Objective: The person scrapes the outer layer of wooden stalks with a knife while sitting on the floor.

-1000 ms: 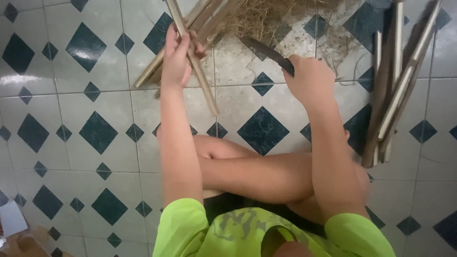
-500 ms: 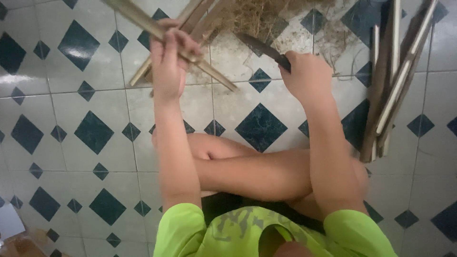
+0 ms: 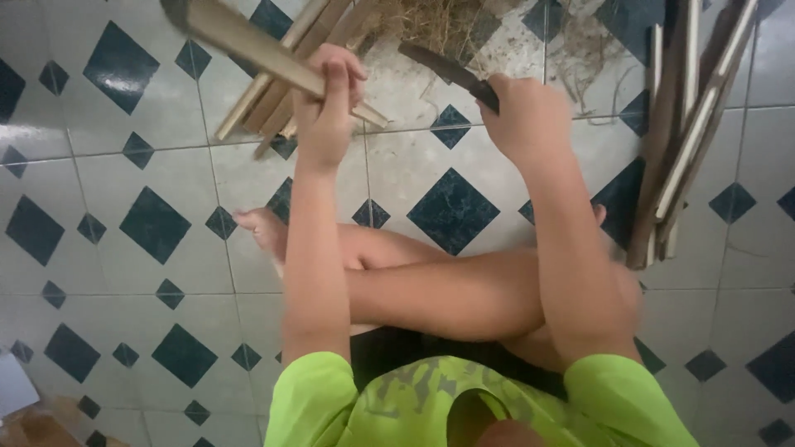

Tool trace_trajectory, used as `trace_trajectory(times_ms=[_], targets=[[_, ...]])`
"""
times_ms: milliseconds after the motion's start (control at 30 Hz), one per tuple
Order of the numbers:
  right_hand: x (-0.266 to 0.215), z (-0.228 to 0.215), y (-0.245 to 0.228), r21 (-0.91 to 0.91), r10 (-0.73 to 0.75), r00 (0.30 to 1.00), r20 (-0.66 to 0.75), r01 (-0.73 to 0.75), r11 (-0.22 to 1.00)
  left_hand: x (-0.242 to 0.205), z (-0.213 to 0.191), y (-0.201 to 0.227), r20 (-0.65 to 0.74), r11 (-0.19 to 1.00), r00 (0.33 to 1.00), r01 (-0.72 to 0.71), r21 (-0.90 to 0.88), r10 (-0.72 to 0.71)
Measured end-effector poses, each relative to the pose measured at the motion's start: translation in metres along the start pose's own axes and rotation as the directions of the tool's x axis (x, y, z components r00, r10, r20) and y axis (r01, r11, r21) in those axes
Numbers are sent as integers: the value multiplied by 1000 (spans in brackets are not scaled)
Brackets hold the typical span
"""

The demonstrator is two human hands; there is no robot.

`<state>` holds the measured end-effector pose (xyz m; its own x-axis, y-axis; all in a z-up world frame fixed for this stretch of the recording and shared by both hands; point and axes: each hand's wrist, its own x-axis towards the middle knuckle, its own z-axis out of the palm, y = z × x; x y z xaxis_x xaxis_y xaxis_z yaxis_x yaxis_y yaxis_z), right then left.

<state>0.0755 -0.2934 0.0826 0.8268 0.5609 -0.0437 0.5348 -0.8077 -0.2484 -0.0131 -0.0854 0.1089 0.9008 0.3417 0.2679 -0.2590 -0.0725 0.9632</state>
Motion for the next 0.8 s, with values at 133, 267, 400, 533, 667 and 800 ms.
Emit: trace_trajectory(times_ms=[133,267,400,533,667,800], targets=[[-3,0,0,-52,-34,997,-68,31,998,6,-6,18,-15,971,996,-88,-224,87],[-6,2,-10,55,-49,988,-147,57,997,16,-13,40,-26,898,944,-322,-300,330],[-9,-7,-33,480,-53,998,34,30,877,9,-11,50,-147,906,911,-403,-127,385],[-15,1,-69,640,-44,938,345,-200,742,4,-23,40,-127,895,928,-371,-249,350],[-18,10,-92,612,-152,853,499,-222,759,6,-35,32,-110,871,915,-404,-279,389],[-21,-3,-106,667,-258,955,145,98,738,4,-36,25,-186,862,935,-350,-368,301]])
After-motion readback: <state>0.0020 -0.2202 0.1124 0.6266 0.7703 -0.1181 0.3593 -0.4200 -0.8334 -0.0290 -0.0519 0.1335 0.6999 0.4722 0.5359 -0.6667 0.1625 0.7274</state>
